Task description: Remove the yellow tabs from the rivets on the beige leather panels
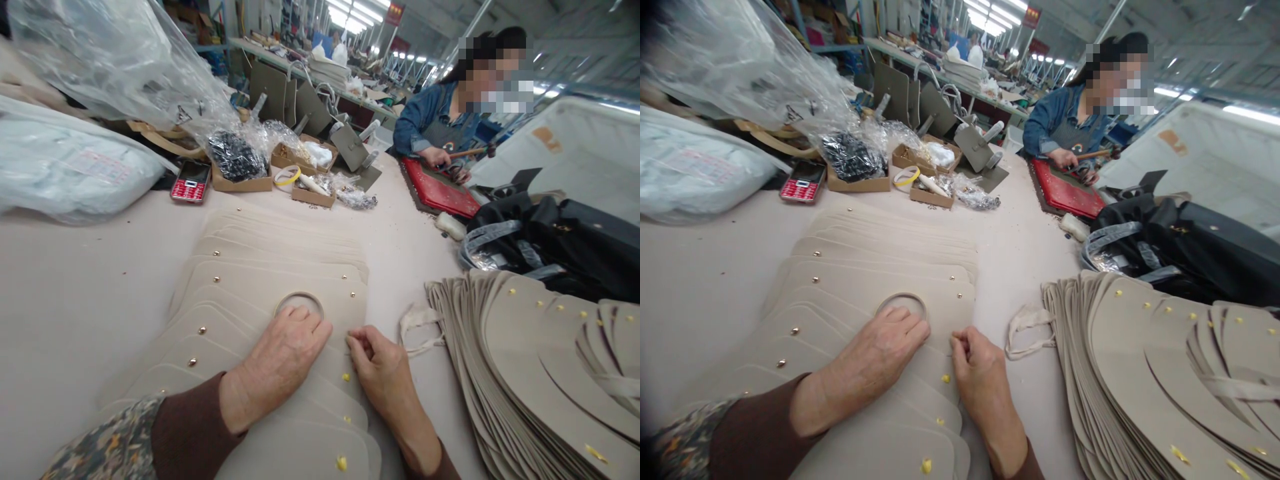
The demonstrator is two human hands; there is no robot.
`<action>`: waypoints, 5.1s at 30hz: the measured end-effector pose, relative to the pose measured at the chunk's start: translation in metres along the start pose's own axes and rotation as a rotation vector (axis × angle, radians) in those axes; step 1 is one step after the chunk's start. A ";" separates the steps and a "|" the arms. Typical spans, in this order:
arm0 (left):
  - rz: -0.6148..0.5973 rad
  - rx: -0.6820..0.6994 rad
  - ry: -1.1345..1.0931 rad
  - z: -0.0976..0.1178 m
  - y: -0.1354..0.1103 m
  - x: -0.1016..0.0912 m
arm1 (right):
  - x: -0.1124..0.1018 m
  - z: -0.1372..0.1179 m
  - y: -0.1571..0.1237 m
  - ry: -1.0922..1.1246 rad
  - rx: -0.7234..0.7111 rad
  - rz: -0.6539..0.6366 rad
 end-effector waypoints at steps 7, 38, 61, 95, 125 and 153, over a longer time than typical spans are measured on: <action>-0.022 -0.003 -0.007 0.001 0.000 -0.003 | 0.004 0.026 -0.012 0.245 0.236 -0.109; 0.223 0.142 -0.273 0.012 -0.007 -0.015 | -0.022 -0.049 -0.021 0.233 -0.447 0.008; 0.214 0.104 -0.144 0.016 0.004 -0.012 | 0.004 0.025 0.011 0.790 0.411 -0.080; -0.104 -0.005 -0.010 0.008 0.003 0.009 | -0.003 -0.002 0.026 0.082 0.072 0.023; 0.164 0.030 -0.350 0.001 -0.006 -0.015 | -0.017 -0.057 -0.020 0.093 -0.481 0.199; 0.010 -0.042 0.010 -0.013 0.002 0.000 | 0.006 -0.014 0.021 0.047 -0.012 -0.046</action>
Point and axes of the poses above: each hand's wrist, its own y-axis towards the middle knuckle, its own x-axis out of the palm, z = x × y, the point moved 6 cm from there along y, towards the middle knuckle, and after that the axes turned 8 degrees about x, right-handed, at the moved point
